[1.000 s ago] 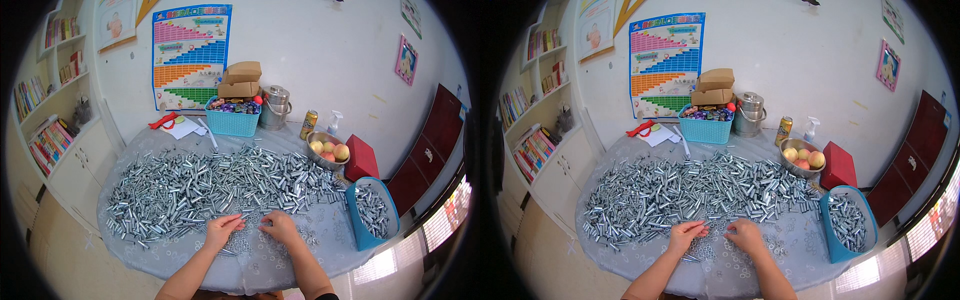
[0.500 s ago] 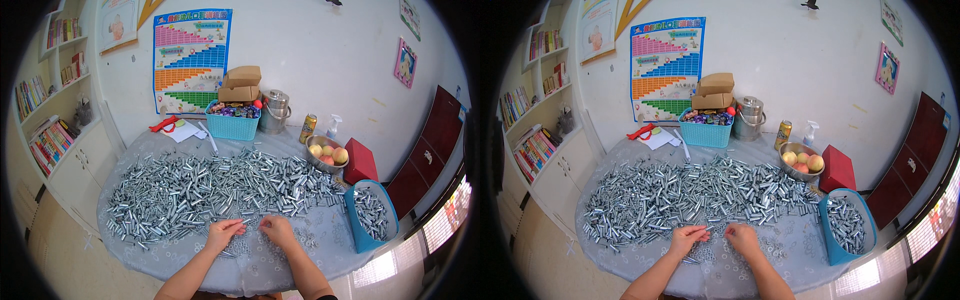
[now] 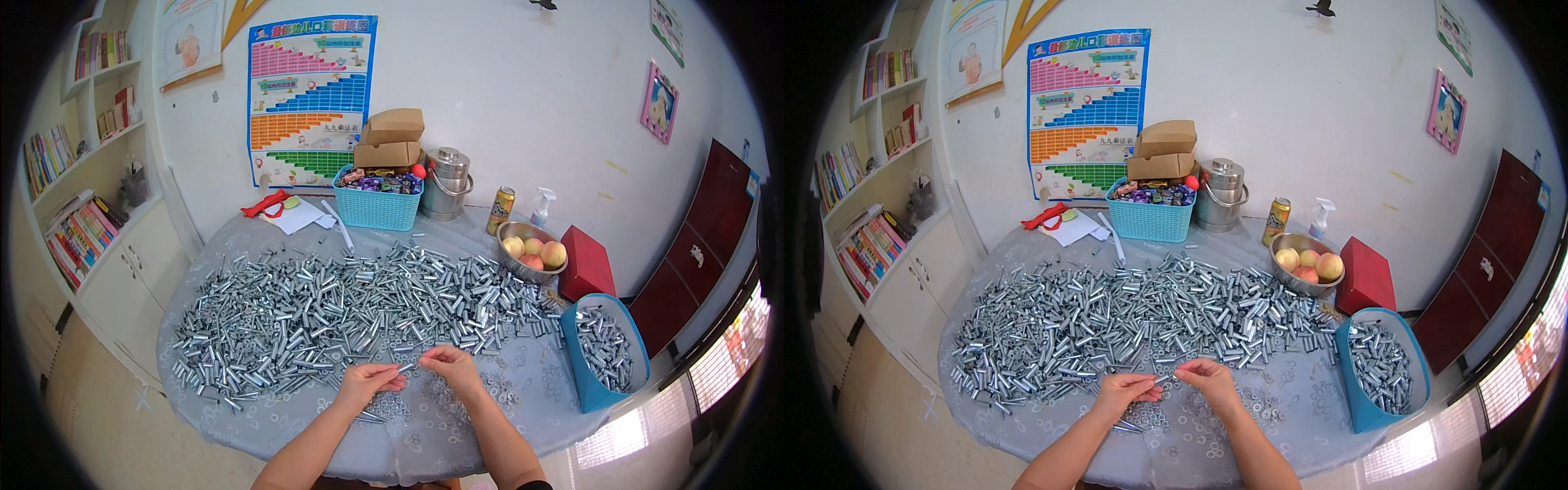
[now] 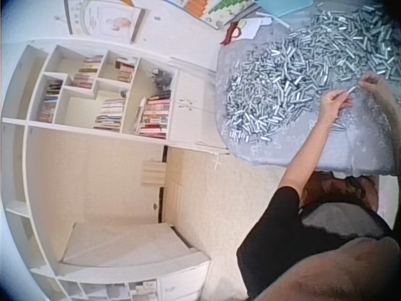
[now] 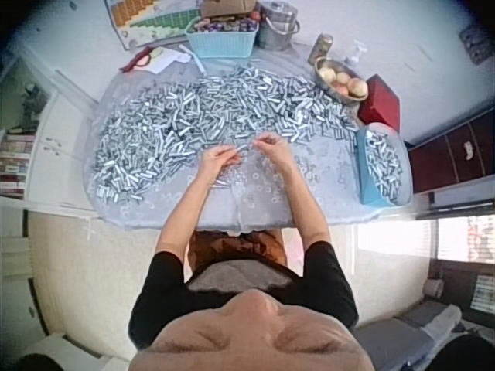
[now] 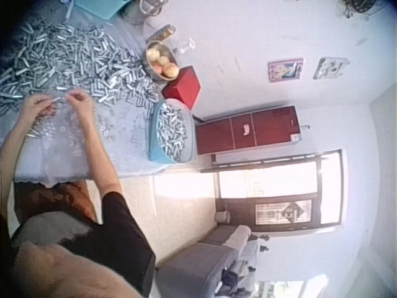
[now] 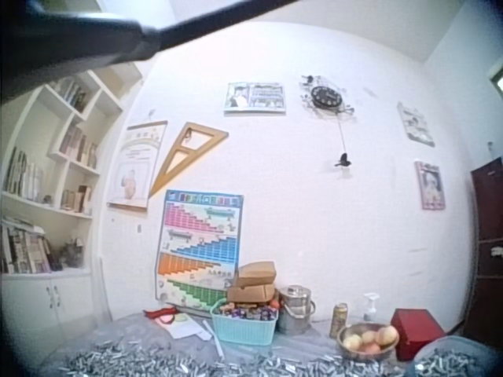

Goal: The person repeatedly picks up small metal fasteners and washers from a large pile on a table, threads the washers onto the fasteners, and places the assembled units into a blue bin. The task continues throughout the clip with the same repetitive hand motions.

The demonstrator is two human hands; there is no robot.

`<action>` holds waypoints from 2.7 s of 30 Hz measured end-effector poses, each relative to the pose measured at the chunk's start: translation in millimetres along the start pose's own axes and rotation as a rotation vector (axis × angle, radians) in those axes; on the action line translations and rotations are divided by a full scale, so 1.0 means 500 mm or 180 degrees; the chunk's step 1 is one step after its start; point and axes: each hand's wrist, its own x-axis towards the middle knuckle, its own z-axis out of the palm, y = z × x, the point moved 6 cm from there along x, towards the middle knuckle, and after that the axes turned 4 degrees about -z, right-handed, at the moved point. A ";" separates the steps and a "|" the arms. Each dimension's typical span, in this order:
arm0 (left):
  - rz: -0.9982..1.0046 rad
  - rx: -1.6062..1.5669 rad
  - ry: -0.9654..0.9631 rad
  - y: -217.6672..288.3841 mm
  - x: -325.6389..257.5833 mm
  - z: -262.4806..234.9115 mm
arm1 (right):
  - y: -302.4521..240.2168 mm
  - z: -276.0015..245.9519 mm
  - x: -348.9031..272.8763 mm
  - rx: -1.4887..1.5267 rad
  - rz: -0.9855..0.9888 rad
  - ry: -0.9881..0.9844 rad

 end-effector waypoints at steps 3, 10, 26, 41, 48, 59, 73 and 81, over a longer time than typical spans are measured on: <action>-0.0036 -0.0056 -0.0040 0.000 0.000 0.000 | 0.004 0.003 0.004 -0.0337 -0.0199 -0.0083; 0.0003 0.0201 0.0021 -0.008 0.001 -0.002 | 0.002 0.023 -0.009 -0.0547 -0.0233 -0.0039; 0.0161 -0.0096 0.0376 -0.009 0.008 -0.020 | -0.002 0.009 -0.001 -0.0919 -0.0568 0.0061; 0.0188 -0.0376 0.0444 0.001 0.009 -0.028 | -0.037 -0.025 -0.012 -0.3044 -0.0672 -0.0798; 0.0165 -0.0329 0.0436 0.002 0.008 -0.028 | -0.027 -0.029 -0.014 -0.3179 -0.0368 -0.1043; 0.0128 -0.0345 0.0379 -0.001 0.009 -0.027 | -0.009 -0.019 -0.017 -0.3192 -0.0109 -0.1308; 0.0066 -0.0255 0.0316 0.000 0.004 -0.020 | -0.028 -0.010 -0.006 -0.0067 0.0031 -0.0272; 0.0020 -0.0077 0.0093 0.001 0.001 -0.008 | -0.010 0.003 -0.005 -0.0138 0.0091 -0.0399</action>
